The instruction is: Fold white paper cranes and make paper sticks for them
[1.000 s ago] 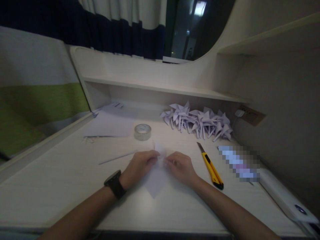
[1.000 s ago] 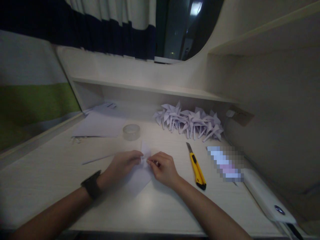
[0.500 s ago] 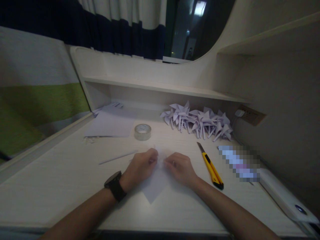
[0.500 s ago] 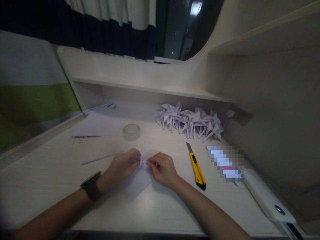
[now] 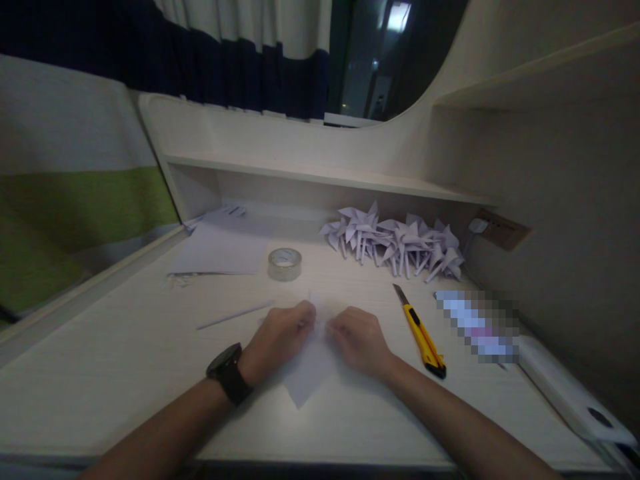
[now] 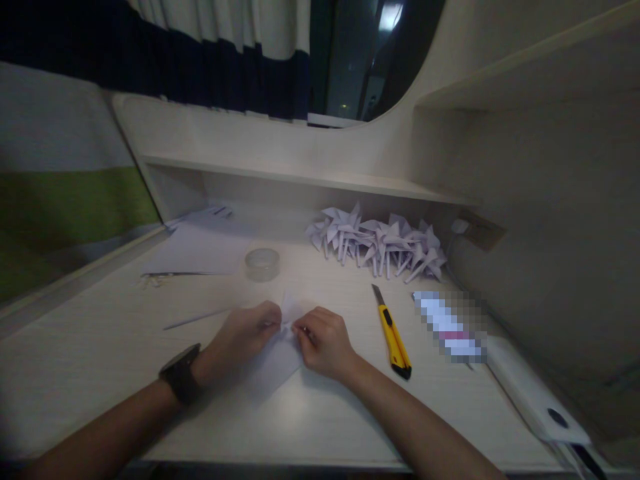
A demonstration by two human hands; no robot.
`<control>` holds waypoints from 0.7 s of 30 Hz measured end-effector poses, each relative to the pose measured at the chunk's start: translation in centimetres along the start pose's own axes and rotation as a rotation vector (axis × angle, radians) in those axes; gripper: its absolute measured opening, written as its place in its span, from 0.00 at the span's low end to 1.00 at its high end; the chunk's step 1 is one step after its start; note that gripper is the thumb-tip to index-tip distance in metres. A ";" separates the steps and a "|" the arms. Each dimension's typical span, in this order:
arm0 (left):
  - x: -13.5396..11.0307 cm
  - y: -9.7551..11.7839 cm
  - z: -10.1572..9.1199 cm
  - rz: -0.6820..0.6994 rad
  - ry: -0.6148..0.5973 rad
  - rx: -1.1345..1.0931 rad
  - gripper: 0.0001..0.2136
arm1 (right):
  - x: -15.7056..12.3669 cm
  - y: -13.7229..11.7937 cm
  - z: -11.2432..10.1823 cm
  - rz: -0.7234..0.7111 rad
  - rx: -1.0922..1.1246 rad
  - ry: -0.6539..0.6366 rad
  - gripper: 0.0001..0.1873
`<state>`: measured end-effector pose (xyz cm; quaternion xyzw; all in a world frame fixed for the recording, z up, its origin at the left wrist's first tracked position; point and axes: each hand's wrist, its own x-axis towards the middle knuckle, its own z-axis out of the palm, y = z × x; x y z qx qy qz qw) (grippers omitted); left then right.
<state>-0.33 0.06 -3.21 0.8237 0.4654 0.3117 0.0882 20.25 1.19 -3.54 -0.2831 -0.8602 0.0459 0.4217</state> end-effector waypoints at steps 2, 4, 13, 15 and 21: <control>0.0 0.1 -0.1 -0.006 0.008 -0.008 0.05 | 0.0 0.0 0.0 0.028 -0.007 0.004 0.06; 0.0 0.2 -0.2 -0.009 0.003 -0.013 0.05 | 0.0 0.0 0.0 0.017 -0.016 0.007 0.06; 0.0 0.6 -0.4 0.029 -0.041 -0.062 0.07 | 0.0 0.1 -0.4 -0.112 -0.059 0.033 0.07; 0.1 0.4 -0.3 0.037 -0.025 -0.124 0.07 | 0.1 -0.1 -0.5 -0.077 -0.025 0.057 0.07; 0.2 0.1 -0.2 -0.003 0.003 -0.233 0.08 | 0.3 -0.1 -0.8 -0.027 0.010 0.075 0.07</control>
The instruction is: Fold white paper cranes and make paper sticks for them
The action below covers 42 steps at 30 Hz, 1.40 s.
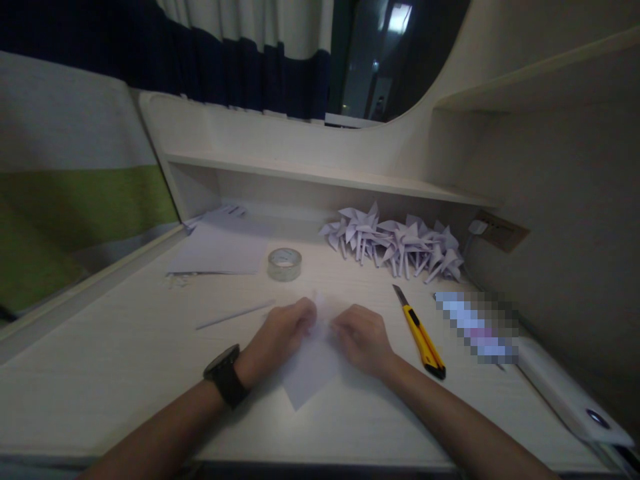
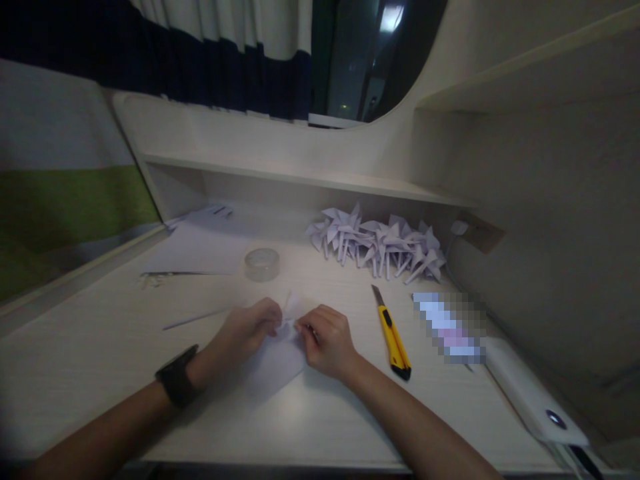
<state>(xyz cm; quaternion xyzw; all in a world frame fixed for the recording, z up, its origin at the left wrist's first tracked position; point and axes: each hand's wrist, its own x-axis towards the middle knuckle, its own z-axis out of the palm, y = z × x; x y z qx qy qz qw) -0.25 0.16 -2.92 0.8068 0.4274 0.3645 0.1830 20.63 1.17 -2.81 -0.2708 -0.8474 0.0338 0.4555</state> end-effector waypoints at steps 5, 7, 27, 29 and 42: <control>0.3 0.5 -0.4 -0.060 0.058 -0.016 0.05 | -0.1 0.1 0.1 0.014 0.004 -0.014 0.07; 0.4 0.5 -0.4 -0.054 0.061 -0.010 0.05 | -0.1 0.1 0.1 0.008 0.002 -0.023 0.07; -0.1 -0.2 -0.3 0.040 -0.074 0.055 0.07 | -0.6 0.1 0.2 -0.143 -0.219 -0.099 0.04; -0.1 -0.2 -0.3 0.048 -0.076 0.054 0.07 | -0.7 0.1 0.2 -0.159 -0.246 -0.106 0.03; -0.1 -0.4 -0.1 0.072 -0.042 -0.048 0.06 | -0.9 0.1 0.5 -0.169 -0.199 -0.042 0.04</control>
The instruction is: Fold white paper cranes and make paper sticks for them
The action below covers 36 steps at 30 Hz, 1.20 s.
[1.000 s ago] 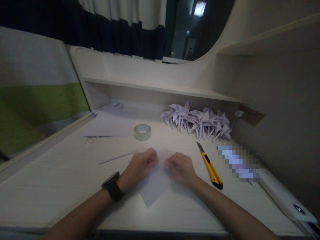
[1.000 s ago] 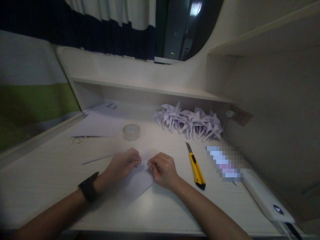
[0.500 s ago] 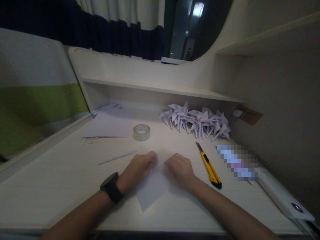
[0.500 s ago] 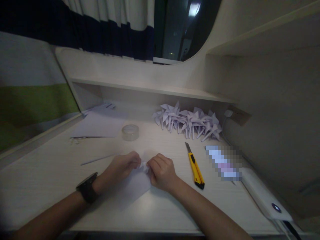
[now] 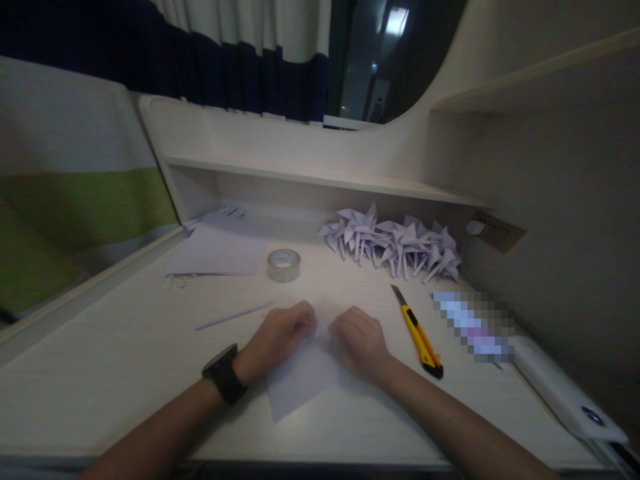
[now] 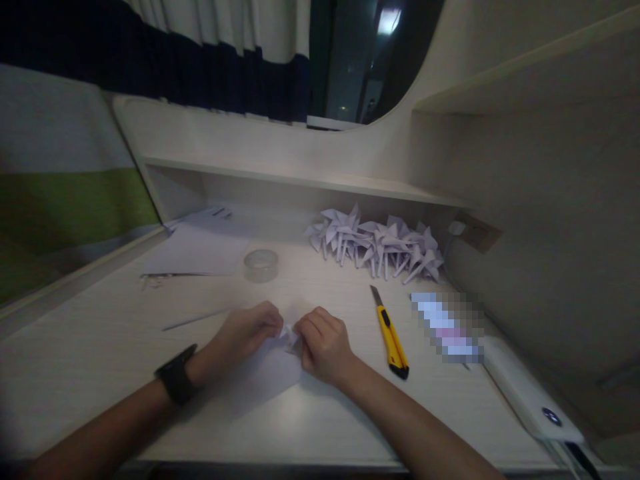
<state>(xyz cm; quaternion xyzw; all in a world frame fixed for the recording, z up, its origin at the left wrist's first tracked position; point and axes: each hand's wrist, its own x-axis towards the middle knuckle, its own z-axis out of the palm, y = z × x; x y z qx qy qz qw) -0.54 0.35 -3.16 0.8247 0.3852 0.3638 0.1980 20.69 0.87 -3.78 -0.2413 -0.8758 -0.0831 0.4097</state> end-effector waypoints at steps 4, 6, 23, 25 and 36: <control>0.2 0.1 -0.1 -0.024 0.007 -0.033 0.07 | 0.2 -0.1 -0.1 0.031 0.021 0.021 0.06; 0.3 0.3 -0.2 -0.033 0.021 -0.055 0.06 | 0.2 0.1 0.0 0.022 0.038 0.030 0.06; 1.2 1.2 -0.6 -0.314 0.089 -0.536 0.06 | 0.8 0.2 -0.2 0.106 0.156 0.088 0.07; 1.4 1.3 -0.6 -0.380 0.098 -0.584 0.07 | 0.8 0.0 -0.1 0.118 0.192 0.104 0.08; 1.3 1.8 -0.8 -0.401 -0.094 -0.695 0.16 | 0.5 0.2 0.1 0.114 0.062 0.114 0.07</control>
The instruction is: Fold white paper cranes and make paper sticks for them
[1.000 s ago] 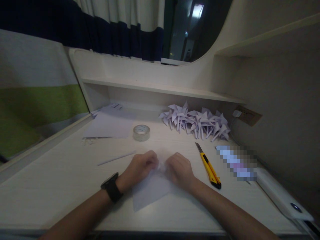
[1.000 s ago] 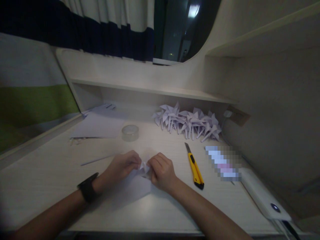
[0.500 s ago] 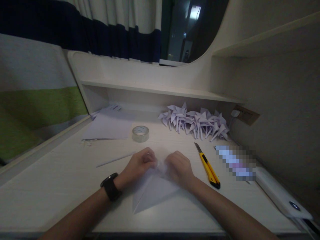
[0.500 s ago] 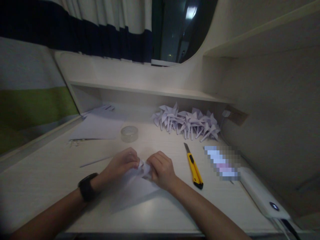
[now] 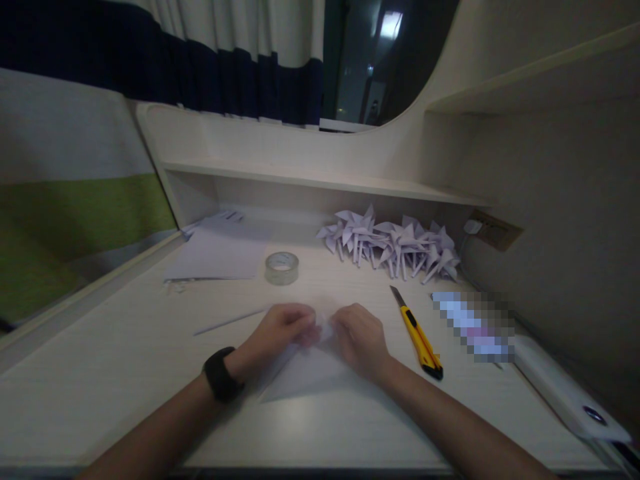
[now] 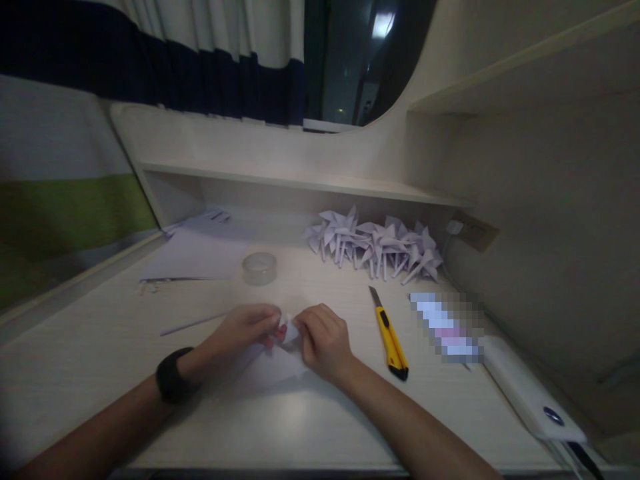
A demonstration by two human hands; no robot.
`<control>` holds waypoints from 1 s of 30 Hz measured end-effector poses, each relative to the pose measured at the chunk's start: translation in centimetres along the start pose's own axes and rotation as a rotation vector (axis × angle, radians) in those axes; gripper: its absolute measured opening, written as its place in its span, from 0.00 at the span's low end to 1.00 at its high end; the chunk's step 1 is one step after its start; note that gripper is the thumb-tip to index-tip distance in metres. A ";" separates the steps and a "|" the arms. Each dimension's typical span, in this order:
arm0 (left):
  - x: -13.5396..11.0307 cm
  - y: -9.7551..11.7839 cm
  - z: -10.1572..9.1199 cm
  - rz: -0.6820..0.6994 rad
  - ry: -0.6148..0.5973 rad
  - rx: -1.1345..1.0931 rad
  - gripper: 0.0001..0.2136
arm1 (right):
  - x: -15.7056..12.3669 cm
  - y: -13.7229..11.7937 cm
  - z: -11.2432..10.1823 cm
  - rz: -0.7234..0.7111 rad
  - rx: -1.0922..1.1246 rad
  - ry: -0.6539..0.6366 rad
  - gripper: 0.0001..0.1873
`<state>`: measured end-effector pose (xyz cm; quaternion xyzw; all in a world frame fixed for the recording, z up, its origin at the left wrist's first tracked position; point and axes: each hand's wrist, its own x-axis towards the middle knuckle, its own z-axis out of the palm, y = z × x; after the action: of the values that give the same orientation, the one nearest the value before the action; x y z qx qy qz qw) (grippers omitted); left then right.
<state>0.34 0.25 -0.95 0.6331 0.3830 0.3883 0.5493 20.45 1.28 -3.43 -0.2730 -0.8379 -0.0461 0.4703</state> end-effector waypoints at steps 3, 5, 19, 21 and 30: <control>-0.1 0.4 0.1 -0.001 0.007 0.019 0.17 | -0.1 0.1 0.0 -0.008 -0.046 -0.042 0.07; 0.0 0.5 0.2 0.016 0.011 0.053 0.16 | -0.1 0.1 -0.1 -0.012 -0.058 -0.070 0.07; 0.3 -1.6 -0.2 0.140 0.114 0.400 0.10 | 0.2 -0.2 -0.2 -0.066 -0.103 -0.170 0.05; 0.2 -1.7 -0.2 0.146 0.105 0.424 0.09 | 0.1 -0.1 -0.2 -0.069 -0.095 -0.173 0.05; 0.0 -1.4 -0.2 0.216 0.102 0.593 0.08 | 0.4 -0.1 -0.5 0.080 0.184 -0.230 0.10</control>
<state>0.14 0.50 -2.33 0.7823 0.4372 0.3472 0.2764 20.60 1.23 -2.84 -0.2656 -0.8755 0.0812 0.3955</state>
